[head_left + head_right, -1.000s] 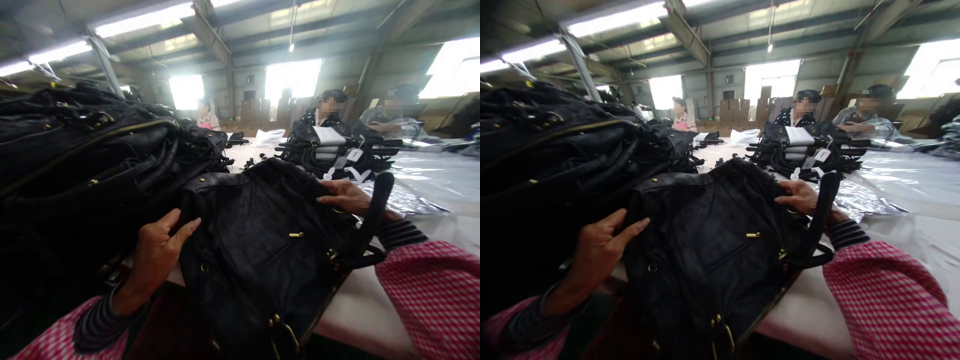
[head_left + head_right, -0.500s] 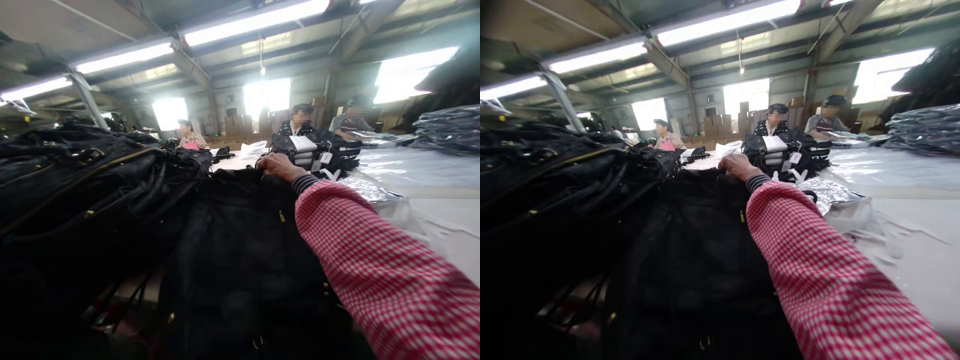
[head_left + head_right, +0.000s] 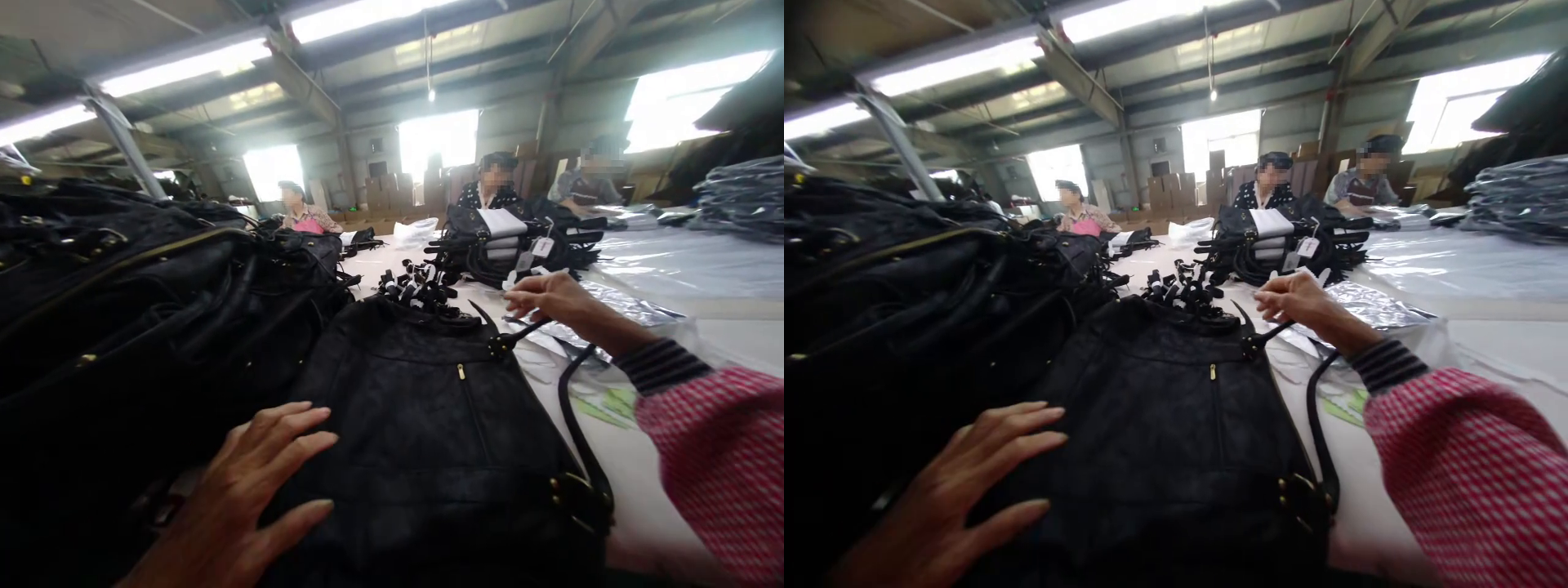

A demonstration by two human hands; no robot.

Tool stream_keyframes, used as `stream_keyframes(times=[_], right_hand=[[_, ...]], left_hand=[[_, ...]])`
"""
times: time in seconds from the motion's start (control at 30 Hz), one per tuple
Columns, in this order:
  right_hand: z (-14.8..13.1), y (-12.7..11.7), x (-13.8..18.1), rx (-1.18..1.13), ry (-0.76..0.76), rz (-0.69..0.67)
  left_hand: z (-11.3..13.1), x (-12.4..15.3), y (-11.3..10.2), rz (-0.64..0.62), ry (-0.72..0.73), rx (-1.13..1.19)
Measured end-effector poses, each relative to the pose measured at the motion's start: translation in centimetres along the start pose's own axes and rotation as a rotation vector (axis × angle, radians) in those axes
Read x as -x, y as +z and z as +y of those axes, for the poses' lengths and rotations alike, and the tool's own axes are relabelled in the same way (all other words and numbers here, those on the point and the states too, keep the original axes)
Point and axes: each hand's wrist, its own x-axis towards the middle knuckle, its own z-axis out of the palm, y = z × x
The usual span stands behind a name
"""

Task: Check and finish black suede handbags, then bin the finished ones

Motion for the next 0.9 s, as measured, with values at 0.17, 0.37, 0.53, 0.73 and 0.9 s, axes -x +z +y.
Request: stream_keyframes(times=[0.17, 0.37, 0.53, 0.73, 0.9], right_hand=[[2.2, 0.8, 7.9, 0.342, -0.259, 0.232], [5.2, -0.1, 10.6, 0.586, -0.26, 0.235], [7.6, 1.1, 9.3, 0.285, 0.058, -0.184], [7.2, 4.9, 8.0, -0.209, 0.316, -0.086], [5.9, 5.0, 7.8, -0.458, 0.48, -0.157]], left_hand=[[-2.8, -1.6, 5.8, -0.282, -0.035, 0.106], [-2.7, -0.4, 6.6, -0.2, -0.115, 0.099], [-0.7, -2.4, 6.5, -0.103, -0.199, -0.206], [2.3, -10.9, 4.6, -0.277, -0.161, -0.36], [-2.3, -20.1, 7.0, -0.273, -0.571, -0.207]])
